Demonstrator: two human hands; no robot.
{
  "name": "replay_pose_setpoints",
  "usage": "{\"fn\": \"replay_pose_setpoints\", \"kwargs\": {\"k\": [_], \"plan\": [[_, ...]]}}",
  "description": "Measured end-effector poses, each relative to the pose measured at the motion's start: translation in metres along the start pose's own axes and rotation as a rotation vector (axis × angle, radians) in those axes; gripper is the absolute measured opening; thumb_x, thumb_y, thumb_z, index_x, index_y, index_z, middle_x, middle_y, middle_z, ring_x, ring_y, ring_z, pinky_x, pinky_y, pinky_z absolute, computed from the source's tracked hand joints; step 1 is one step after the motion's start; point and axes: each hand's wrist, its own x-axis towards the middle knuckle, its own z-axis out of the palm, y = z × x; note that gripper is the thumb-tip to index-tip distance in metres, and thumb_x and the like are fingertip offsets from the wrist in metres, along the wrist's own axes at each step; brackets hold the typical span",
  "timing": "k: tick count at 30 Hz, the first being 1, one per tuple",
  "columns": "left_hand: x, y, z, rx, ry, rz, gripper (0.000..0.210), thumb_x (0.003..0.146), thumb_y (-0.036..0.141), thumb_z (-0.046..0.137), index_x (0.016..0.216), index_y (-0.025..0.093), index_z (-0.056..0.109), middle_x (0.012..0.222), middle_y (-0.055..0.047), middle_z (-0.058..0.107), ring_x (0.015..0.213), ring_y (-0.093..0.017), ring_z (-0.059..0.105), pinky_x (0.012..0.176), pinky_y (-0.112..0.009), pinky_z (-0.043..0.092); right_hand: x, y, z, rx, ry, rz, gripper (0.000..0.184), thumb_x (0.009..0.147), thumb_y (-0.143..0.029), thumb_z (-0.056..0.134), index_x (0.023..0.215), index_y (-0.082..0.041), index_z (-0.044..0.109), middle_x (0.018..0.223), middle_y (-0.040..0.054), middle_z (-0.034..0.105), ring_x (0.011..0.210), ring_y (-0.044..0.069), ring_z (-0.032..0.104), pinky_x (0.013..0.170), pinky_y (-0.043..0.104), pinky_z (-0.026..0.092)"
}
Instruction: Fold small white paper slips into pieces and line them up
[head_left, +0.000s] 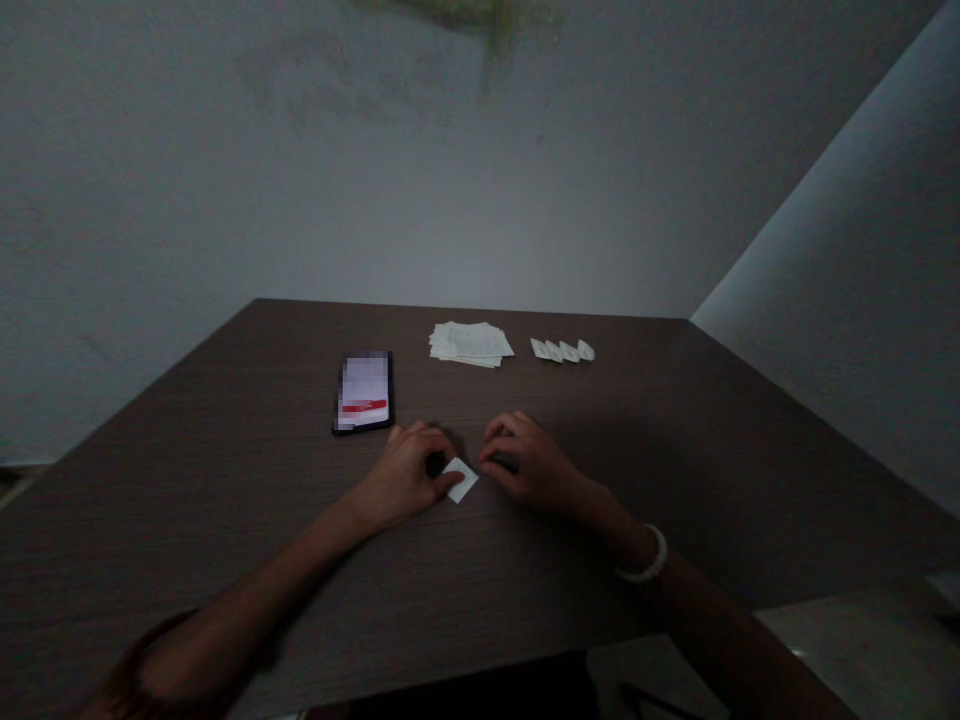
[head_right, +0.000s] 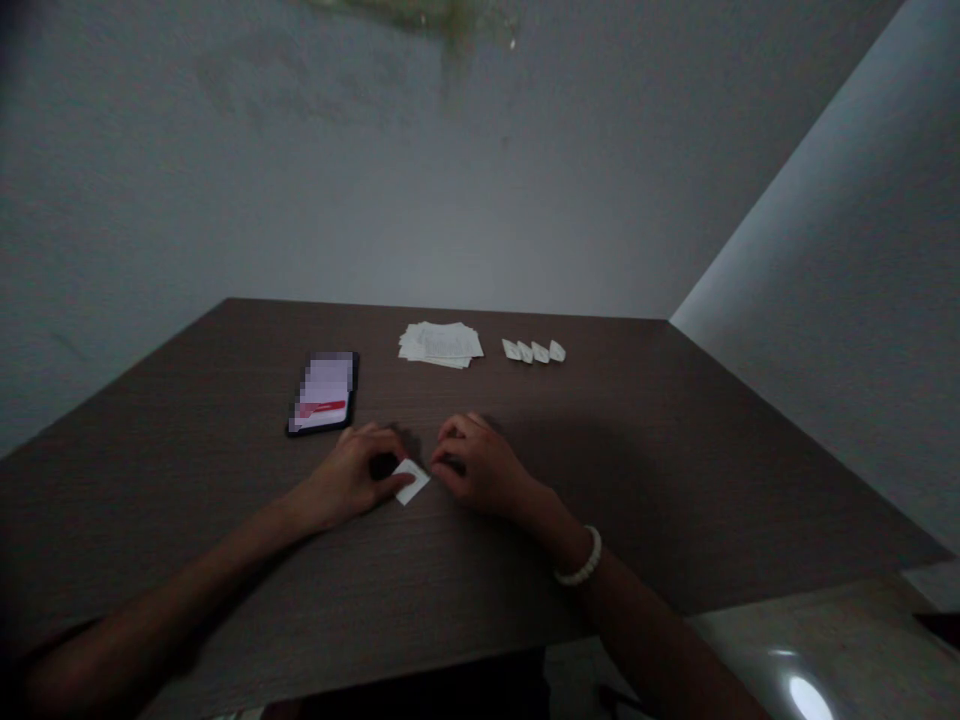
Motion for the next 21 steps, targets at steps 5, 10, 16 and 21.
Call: {"fn": "replay_pose_setpoints", "kwargs": {"k": [5, 10, 16, 21], "plan": [[0.000, 0.000, 0.001, 0.020, 0.008, 0.036, 0.013, 0.080, 0.031, 0.062, 0.075, 0.020, 0.065, 0.087, -0.003, 0.068, 0.091, -0.023, 0.056, 0.082, -0.039, 0.035, -0.001, -0.002, 0.004, 0.019, -0.028, -0.022, 0.004, 0.081, -0.022, 0.067, 0.084, -0.019, 0.069, 0.098, 0.0059, 0.058, 0.094, 0.019, 0.052, 0.084, 0.034, 0.042], [0.000, -0.001, 0.003, 0.039, 0.013, 0.056, 0.014, 0.083, 0.029, 0.060, 0.075, 0.020, 0.065, 0.087, -0.002, 0.068, 0.090, -0.023, 0.057, 0.082, -0.039, 0.034, 0.000, -0.002, 0.009, 0.017, -0.014, 0.002, 0.005, 0.081, -0.023, 0.067, 0.081, -0.019, 0.069, 0.097, 0.0060, 0.058, 0.092, 0.019, 0.051, 0.084, 0.034, 0.042], [0.002, -0.001, 0.003, 0.024, 0.028, 0.019, 0.012, 0.081, 0.029, 0.064, 0.075, 0.019, 0.062, 0.081, -0.002, 0.066, 0.086, -0.022, 0.057, 0.080, -0.038, 0.036, 0.001, -0.007, 0.008, -0.017, -0.012, 0.049, 0.008, 0.083, -0.021, 0.063, 0.078, -0.017, 0.068, 0.098, 0.0073, 0.058, 0.093, 0.019, 0.050, 0.084, 0.035, 0.042], [0.002, -0.001, 0.005, 0.037, 0.022, 0.003, 0.011, 0.081, 0.028, 0.064, 0.076, 0.019, 0.061, 0.081, -0.002, 0.065, 0.087, -0.023, 0.057, 0.080, -0.038, 0.036, 0.001, -0.012, 0.007, -0.049, -0.004, 0.068, 0.009, 0.083, -0.020, 0.062, 0.076, -0.017, 0.067, 0.099, 0.0073, 0.059, 0.093, 0.019, 0.050, 0.085, 0.035, 0.041]]}}
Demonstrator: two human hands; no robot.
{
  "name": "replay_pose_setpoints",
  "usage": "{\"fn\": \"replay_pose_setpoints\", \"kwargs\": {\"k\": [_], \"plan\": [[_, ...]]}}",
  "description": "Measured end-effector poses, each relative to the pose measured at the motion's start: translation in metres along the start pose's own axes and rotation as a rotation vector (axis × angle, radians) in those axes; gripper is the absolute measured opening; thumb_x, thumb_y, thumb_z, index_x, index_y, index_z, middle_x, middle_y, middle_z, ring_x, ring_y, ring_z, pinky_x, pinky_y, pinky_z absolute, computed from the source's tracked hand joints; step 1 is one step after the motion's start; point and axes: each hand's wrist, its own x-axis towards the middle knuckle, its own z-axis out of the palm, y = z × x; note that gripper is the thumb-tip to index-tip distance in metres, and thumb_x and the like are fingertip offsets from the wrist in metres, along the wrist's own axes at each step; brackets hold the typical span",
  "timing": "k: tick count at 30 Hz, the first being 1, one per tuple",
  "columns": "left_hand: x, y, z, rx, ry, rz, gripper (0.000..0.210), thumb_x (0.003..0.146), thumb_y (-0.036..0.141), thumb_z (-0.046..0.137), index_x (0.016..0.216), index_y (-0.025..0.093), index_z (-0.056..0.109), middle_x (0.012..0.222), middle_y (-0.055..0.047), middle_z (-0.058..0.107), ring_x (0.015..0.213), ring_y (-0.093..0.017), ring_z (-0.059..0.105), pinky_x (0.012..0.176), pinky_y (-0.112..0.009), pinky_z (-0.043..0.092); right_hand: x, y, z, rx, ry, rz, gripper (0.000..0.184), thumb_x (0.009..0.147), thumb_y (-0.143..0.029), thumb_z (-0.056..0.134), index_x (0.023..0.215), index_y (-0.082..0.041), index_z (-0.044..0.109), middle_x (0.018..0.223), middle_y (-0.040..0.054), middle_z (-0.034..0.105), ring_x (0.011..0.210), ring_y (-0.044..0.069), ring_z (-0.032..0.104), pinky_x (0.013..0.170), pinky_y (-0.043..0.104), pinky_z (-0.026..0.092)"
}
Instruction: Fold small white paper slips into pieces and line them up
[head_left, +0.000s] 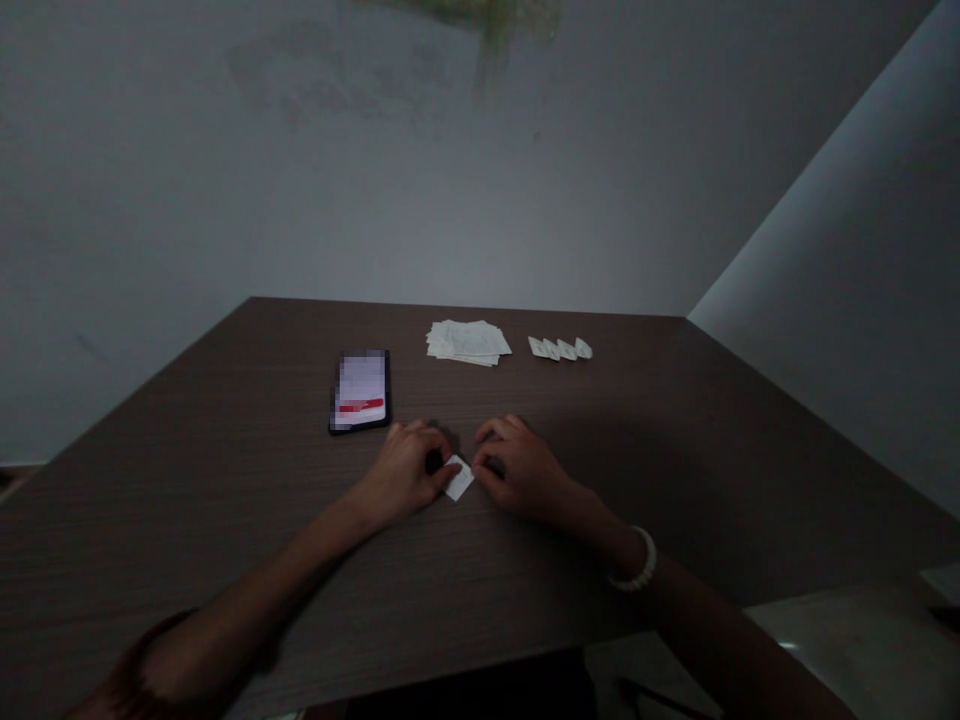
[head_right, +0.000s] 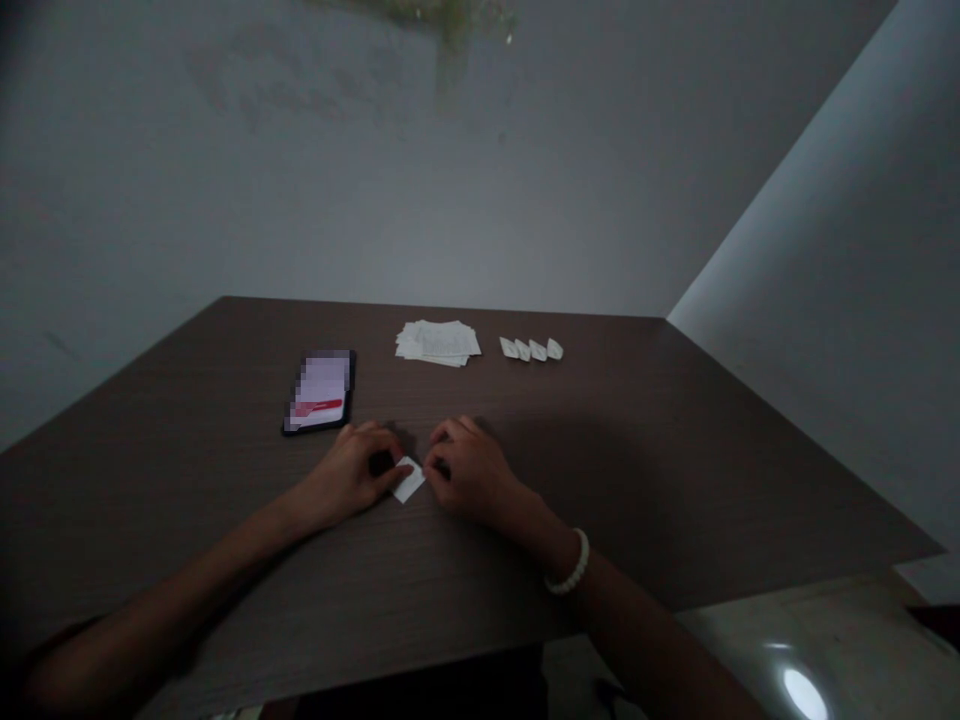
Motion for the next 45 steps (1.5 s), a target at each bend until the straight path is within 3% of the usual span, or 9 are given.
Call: {"fn": "replay_pose_setpoints", "kwargs": {"k": [16, 19, 22, 28, 39, 45], "plan": [[0.000, 0.003, 0.004, 0.056, 0.025, -0.073, 0.011, 0.079, 0.027, 0.064, 0.083, 0.017, 0.061, 0.078, -0.004, 0.060, 0.081, -0.024, 0.056, 0.075, -0.037, 0.040, 0.007, -0.001, 0.004, -0.003, -0.012, 0.115, 0.009, 0.076, -0.023, 0.068, 0.070, -0.017, 0.069, 0.093, 0.0065, 0.061, 0.091, 0.020, 0.052, 0.082, 0.032, 0.041], [-0.001, 0.000, 0.003, 0.032, 0.031, -0.022, 0.014, 0.080, 0.026, 0.064, 0.092, 0.019, 0.063, 0.084, -0.004, 0.061, 0.086, -0.024, 0.055, 0.078, -0.037, 0.040, 0.006, -0.002, 0.003, -0.002, -0.005, 0.107, 0.006, 0.077, -0.023, 0.069, 0.073, -0.018, 0.070, 0.093, 0.0061, 0.061, 0.090, 0.019, 0.051, 0.082, 0.032, 0.041], [-0.002, -0.009, -0.003, 0.021, -0.005, 0.042, 0.012, 0.082, 0.027, 0.065, 0.092, 0.024, 0.069, 0.097, -0.004, 0.061, 0.096, -0.025, 0.053, 0.085, -0.039, 0.038, 0.005, -0.001, 0.004, 0.001, 0.017, 0.094, 0.006, 0.079, -0.022, 0.068, 0.075, -0.018, 0.070, 0.093, 0.0058, 0.061, 0.089, 0.019, 0.051, 0.081, 0.032, 0.041], [-0.003, -0.024, -0.017, 0.061, -0.106, 0.132, 0.022, 0.081, 0.033, 0.070, 0.102, 0.032, 0.073, 0.103, -0.004, 0.056, 0.099, -0.024, 0.050, 0.085, -0.038, 0.038, 0.004, 0.002, 0.006, -0.018, 0.043, 0.066, 0.007, 0.082, -0.024, 0.067, 0.080, -0.018, 0.070, 0.093, 0.0059, 0.060, 0.090, 0.019, 0.051, 0.079, 0.032, 0.041], [-0.006, -0.020, -0.022, 0.132, -0.106, 0.112, 0.025, 0.079, 0.039, 0.071, 0.101, 0.030, 0.073, 0.107, -0.006, 0.055, 0.102, -0.027, 0.049, 0.086, -0.041, 0.039, -0.002, 0.004, 0.003, -0.283, -0.089, -0.370, 0.018, 0.091, -0.017, 0.054, 0.100, -0.023, 0.068, 0.100, 0.0052, 0.061, 0.088, 0.019, 0.046, 0.073, 0.032, 0.035], [-0.006, -0.016, -0.026, 0.153, -0.132, 0.113, 0.025, 0.080, 0.038, 0.070, 0.103, 0.030, 0.073, 0.107, -0.006, 0.055, 0.104, -0.028, 0.048, 0.086, -0.041, 0.039, -0.005, 0.003, 0.005, -0.319, -0.113, -0.383, 0.023, 0.091, -0.017, 0.053, 0.111, -0.022, 0.064, 0.104, 0.0055, 0.064, 0.093, 0.021, 0.047, 0.075, 0.033, 0.033]]}}
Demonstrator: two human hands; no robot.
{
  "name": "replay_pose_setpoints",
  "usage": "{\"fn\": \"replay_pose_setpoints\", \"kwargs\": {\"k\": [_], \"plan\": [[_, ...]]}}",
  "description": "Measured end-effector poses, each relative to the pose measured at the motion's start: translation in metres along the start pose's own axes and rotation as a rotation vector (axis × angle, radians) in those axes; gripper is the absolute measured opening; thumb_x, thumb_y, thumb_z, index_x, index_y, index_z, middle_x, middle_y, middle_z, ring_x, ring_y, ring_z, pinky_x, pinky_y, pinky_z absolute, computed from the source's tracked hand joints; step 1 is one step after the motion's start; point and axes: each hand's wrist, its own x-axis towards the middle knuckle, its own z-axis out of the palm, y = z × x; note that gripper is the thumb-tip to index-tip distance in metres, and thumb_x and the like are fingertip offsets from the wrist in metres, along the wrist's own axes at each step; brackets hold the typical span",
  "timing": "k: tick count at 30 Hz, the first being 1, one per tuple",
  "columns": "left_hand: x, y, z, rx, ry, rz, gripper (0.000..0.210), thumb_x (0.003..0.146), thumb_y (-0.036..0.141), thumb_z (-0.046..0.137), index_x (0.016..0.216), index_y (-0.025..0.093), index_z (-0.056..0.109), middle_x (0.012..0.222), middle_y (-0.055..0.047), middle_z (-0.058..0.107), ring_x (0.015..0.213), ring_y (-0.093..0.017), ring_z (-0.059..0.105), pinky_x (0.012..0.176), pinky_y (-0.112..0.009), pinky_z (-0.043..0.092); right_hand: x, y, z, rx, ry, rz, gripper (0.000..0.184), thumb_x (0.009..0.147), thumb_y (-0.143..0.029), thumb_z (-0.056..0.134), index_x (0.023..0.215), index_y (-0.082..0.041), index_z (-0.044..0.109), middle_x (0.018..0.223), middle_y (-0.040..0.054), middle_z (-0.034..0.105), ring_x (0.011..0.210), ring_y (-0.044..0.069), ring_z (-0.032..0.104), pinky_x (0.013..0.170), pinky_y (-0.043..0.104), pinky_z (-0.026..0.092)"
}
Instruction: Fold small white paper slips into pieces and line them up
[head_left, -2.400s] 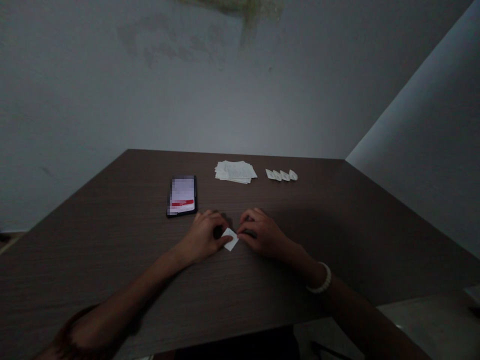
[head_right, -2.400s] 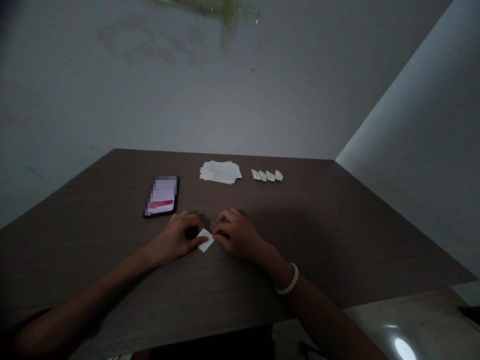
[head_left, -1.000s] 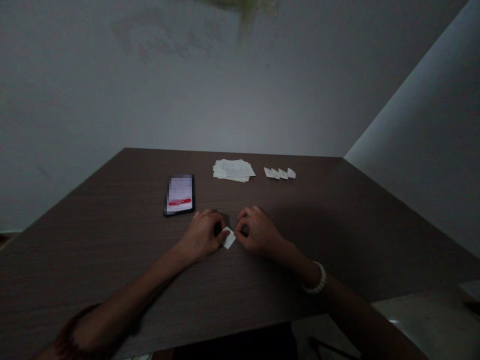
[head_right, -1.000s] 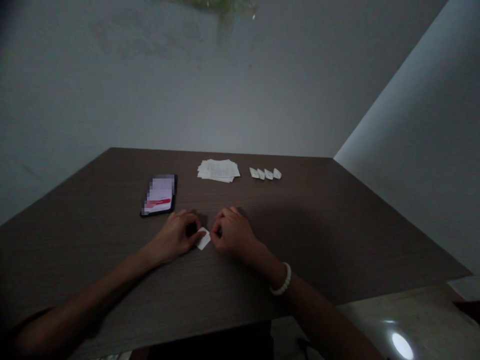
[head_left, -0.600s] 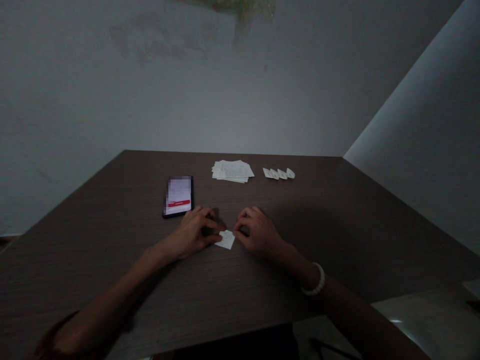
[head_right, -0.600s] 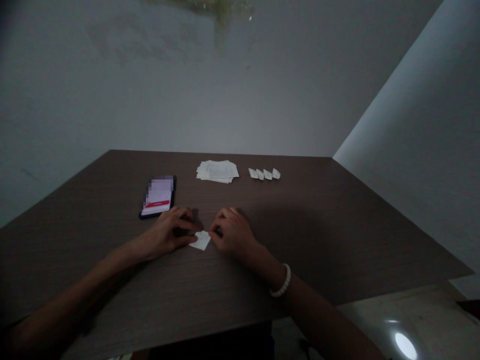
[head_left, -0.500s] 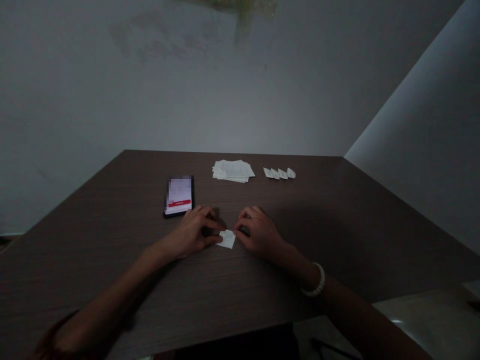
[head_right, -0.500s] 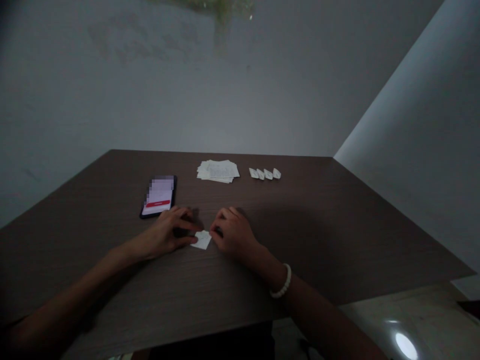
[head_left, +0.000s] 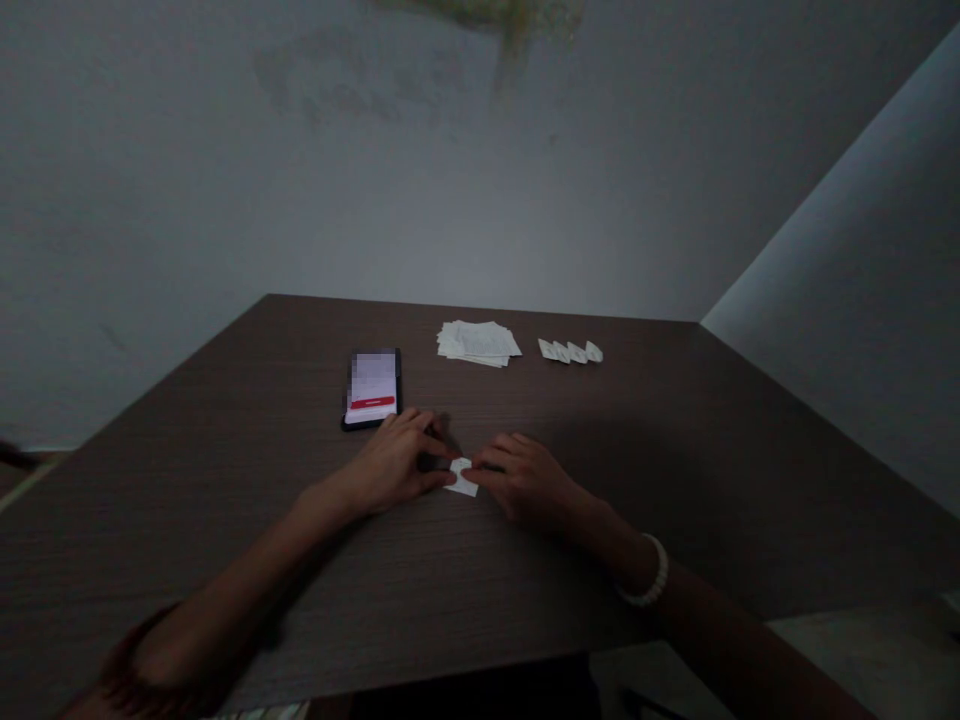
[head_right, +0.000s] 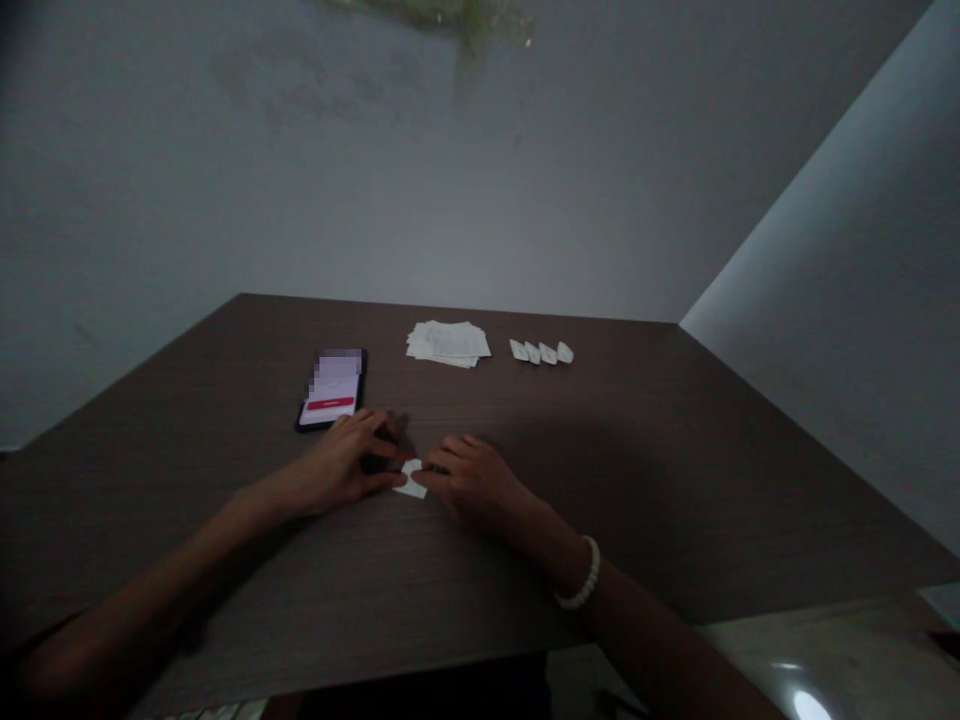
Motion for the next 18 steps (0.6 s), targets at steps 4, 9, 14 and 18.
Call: {"fn": "replay_pose_setpoints", "kwargs": {"k": [4, 9, 14, 18], "plan": [[0.0005, 0.0013, -0.0005, -0.016, -0.001, -0.007, 0.023, 0.079, 0.037, 0.071, 0.100, 0.028, 0.073, 0.106, -0.006, 0.055, 0.103, -0.027, 0.049, 0.088, -0.041, 0.039, 0.0011, -0.0007, -0.0009, 0.010, -0.017, 0.034, 0.025, 0.089, -0.014, 0.054, 0.109, -0.023, 0.066, 0.106, 0.0054, 0.064, 0.094, 0.021, 0.047, 0.075, 0.034, 0.033], [0.0008, 0.0032, -0.0016, -0.013, -0.003, -0.007, 0.022, 0.079, 0.036, 0.071, 0.099, 0.026, 0.073, 0.106, -0.006, 0.056, 0.104, -0.027, 0.049, 0.089, -0.042, 0.040, 0.0026, -0.0019, -0.0036, 0.082, -0.004, 0.134, 0.029, 0.082, -0.011, 0.058, 0.104, -0.026, 0.069, 0.103, 0.0051, 0.061, 0.094, 0.021, 0.047, 0.075, 0.034, 0.034], [-0.0003, 0.0034, -0.0017, -0.005, 0.000, -0.017, 0.021, 0.080, 0.036, 0.070, 0.099, 0.027, 0.073, 0.107, -0.006, 0.055, 0.104, -0.028, 0.049, 0.088, -0.041, 0.039, 0.0003, -0.0025, -0.0065, 0.142, 0.015, 0.186, 0.031, 0.082, -0.011, 0.056, 0.105, -0.026, 0.070, 0.098, 0.0057, 0.059, 0.091, 0.021, 0.046, 0.076, 0.033, 0.036], [-0.0013, 0.0027, -0.0002, -0.012, 0.020, -0.005, 0.023, 0.079, 0.037, 0.070, 0.100, 0.028, 0.073, 0.105, -0.006, 0.055, 0.103, -0.027, 0.048, 0.086, -0.040, 0.039, -0.0022, -0.0011, -0.0087, 0.150, 0.019, 0.233, 0.025, 0.084, -0.015, 0.055, 0.102, -0.022, 0.071, 0.095, 0.0072, 0.059, 0.092, 0.021, 0.047, 0.077, 0.034, 0.038]]}}
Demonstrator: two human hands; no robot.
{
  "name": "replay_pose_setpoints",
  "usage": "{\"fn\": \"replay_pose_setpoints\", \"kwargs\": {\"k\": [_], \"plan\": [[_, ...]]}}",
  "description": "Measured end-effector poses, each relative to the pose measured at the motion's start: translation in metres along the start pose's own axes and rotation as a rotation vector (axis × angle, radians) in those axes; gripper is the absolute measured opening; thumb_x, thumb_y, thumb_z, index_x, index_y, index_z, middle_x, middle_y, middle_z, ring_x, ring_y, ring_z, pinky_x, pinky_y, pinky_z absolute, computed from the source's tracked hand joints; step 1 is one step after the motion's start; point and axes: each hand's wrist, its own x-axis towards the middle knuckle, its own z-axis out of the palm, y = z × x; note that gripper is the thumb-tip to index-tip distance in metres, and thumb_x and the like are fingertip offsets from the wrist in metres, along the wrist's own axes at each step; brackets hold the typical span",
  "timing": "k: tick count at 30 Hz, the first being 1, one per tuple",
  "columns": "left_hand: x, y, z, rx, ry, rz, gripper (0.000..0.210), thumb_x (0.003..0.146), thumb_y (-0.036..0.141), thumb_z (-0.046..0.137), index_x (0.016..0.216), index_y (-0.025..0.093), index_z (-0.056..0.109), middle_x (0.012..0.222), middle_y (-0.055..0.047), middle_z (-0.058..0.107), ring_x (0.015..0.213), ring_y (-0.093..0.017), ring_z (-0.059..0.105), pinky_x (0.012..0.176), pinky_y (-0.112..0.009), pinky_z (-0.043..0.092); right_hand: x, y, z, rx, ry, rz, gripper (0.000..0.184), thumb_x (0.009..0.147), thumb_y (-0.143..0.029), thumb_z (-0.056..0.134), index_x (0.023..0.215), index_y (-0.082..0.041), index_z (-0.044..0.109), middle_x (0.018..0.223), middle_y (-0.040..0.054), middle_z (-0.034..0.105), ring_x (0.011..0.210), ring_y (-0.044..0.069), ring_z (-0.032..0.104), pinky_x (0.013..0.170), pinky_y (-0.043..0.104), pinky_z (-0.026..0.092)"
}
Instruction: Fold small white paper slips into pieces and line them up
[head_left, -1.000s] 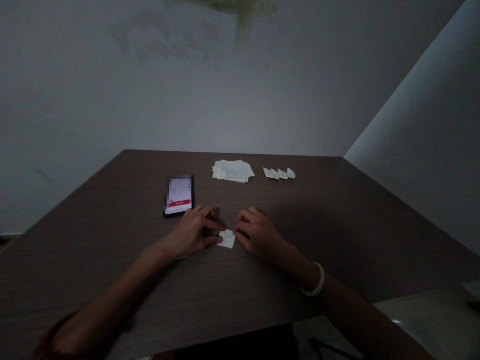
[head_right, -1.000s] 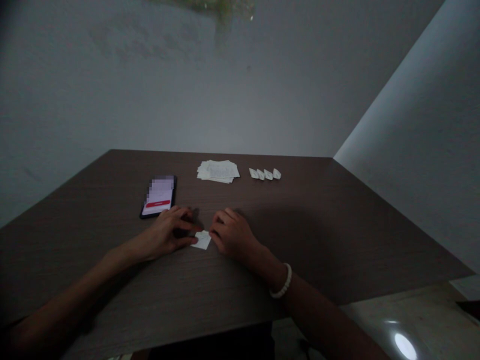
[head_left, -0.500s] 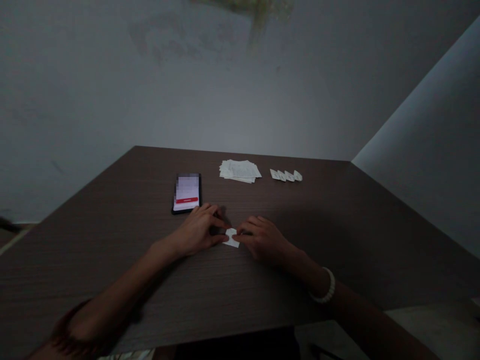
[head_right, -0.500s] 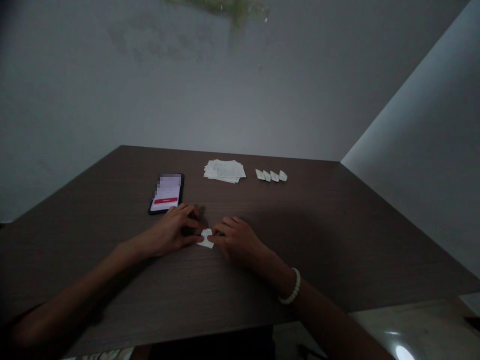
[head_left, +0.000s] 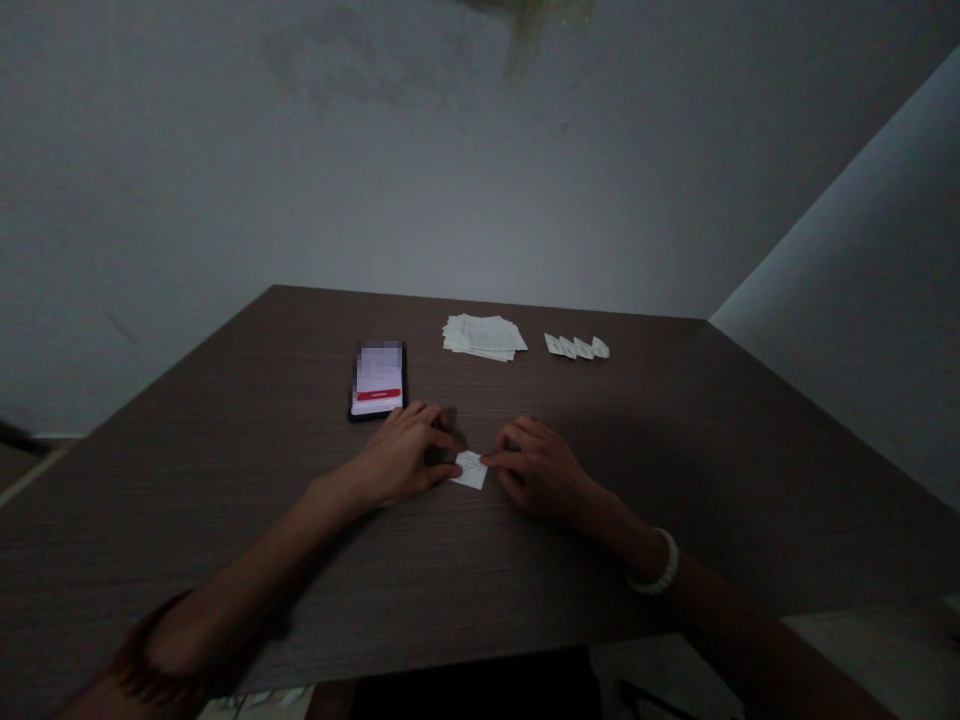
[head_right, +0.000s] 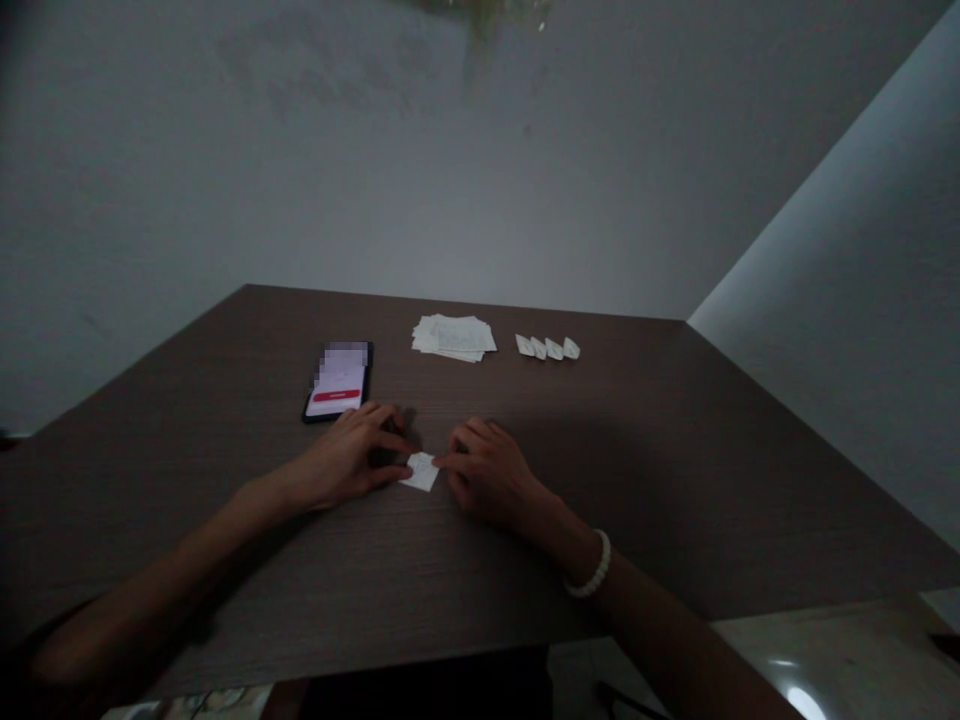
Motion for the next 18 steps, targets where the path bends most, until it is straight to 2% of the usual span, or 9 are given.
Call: {"fn": "replay_pose_setpoints", "kwargs": {"k": [7, 12, 18], "plan": [[-0.002, -0.001, 0.003, 0.009, 0.008, 0.028, 0.022, 0.082, 0.036, 0.068, 0.101, 0.028, 0.072, 0.106, -0.006, 0.054, 0.102, -0.027, 0.047, 0.086, -0.040, 0.038, -0.002, 0.000, -0.003, -0.003, 0.005, 0.014, 0.024, 0.079, -0.016, 0.057, 0.097, -0.020, 0.072, 0.093, 0.0072, 0.058, 0.090, 0.022, 0.047, 0.075, 0.034, 0.039], [-0.001, 0.003, 0.001, 0.023, -0.013, 0.026, 0.021, 0.082, 0.032, 0.066, 0.102, 0.026, 0.071, 0.105, -0.006, 0.054, 0.102, -0.027, 0.048, 0.087, -0.039, 0.037, -0.002, -0.001, -0.003, -0.046, -0.015, 0.006, 0.020, 0.080, -0.018, 0.057, 0.095, -0.020, 0.071, 0.095, 0.0073, 0.058, 0.092, 0.022, 0.047, 0.077, 0.035, 0.039], [-0.002, 0.010, 0.002, 0.071, 0.019, 0.110, 0.026, 0.085, 0.037, 0.061, 0.105, 0.023, 0.070, 0.098, -0.007, 0.056, 0.095, -0.026, 0.050, 0.081, -0.038, 0.037, 0.002, 0.000, -0.002, -0.063, 0.042, 0.075, 0.014, 0.086, -0.026, 0.058, 0.086, -0.018, 0.070, 0.090, 0.0073, 0.059, 0.089, 0.021, 0.047, 0.076, 0.034, 0.039]]}}
